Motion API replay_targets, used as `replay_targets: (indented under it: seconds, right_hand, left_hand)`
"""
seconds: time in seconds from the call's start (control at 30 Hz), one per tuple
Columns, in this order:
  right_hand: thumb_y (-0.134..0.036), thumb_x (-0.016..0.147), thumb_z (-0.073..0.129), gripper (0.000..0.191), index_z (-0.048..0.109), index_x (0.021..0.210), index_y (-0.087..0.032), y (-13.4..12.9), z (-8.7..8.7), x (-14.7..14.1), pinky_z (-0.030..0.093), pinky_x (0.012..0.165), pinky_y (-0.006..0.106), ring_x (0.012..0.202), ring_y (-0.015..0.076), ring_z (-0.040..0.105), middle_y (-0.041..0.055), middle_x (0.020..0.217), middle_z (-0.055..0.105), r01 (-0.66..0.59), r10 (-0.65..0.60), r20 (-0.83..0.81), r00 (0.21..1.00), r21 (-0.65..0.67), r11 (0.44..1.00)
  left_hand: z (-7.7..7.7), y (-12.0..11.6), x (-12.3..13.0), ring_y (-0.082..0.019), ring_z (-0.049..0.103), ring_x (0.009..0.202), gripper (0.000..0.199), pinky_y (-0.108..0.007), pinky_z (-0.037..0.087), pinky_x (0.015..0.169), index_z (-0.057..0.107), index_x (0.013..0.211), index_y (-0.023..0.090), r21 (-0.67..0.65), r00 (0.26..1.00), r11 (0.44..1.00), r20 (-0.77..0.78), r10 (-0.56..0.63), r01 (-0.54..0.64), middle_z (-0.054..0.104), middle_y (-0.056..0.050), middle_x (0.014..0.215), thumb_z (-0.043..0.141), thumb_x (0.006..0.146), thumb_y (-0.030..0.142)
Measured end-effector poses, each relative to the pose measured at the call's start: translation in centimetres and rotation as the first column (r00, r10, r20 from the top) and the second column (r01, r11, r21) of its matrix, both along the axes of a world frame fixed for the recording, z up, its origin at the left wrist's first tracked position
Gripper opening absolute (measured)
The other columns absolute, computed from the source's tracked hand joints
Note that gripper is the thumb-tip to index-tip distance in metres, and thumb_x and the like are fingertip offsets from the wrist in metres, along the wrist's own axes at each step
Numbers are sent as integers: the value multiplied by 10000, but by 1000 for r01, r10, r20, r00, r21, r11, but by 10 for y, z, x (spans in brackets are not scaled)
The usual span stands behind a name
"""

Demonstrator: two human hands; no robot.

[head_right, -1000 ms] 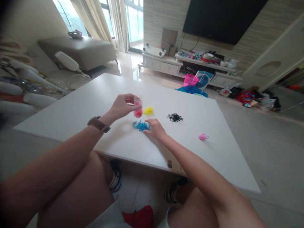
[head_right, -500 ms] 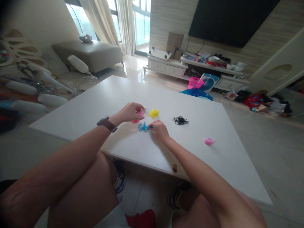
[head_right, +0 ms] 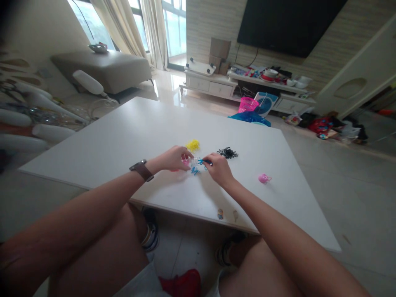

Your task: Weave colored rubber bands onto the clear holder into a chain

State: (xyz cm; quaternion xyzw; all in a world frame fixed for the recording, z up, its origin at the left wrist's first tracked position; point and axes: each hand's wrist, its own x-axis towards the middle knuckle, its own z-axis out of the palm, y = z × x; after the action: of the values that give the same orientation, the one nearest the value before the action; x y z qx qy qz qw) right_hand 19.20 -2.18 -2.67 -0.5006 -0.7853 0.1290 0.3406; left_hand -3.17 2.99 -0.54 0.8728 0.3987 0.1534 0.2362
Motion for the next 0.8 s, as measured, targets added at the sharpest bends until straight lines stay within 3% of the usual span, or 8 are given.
replay_targets:
  seconds: [0.33,0.57,0.8]
  right_hand:
    - [-137,841,695,95,764,866,-197,-8,6,-5,492,695,285,717,165,654,44,841,741,-103,102,-53,993,-24,994]
    - [-170,818,707,58,751,826,-207,-10,3,-5,524,702,301,709,179,688,16,777,752,-57,44,-170,985,-72,996]
    - [-159,846,661,142,790,844,-218,-8,4,-7,520,702,313,791,184,666,60,886,732,-102,98,-170,981,-12,995]
  left_hand:
    - [-4,-8,8,-160,609,710,367,-257,433,674,801,989,171,-7,999,999,27,-41,41,727,-57,817,743,649,297]
    - [-3,-10,9,-143,594,679,347,-244,428,654,801,957,172,-88,995,996,102,-14,23,719,-36,766,747,625,256]
    - [-6,-6,8,-151,601,685,391,-254,436,651,801,992,164,-99,995,995,95,22,-12,721,-41,794,750,624,287]
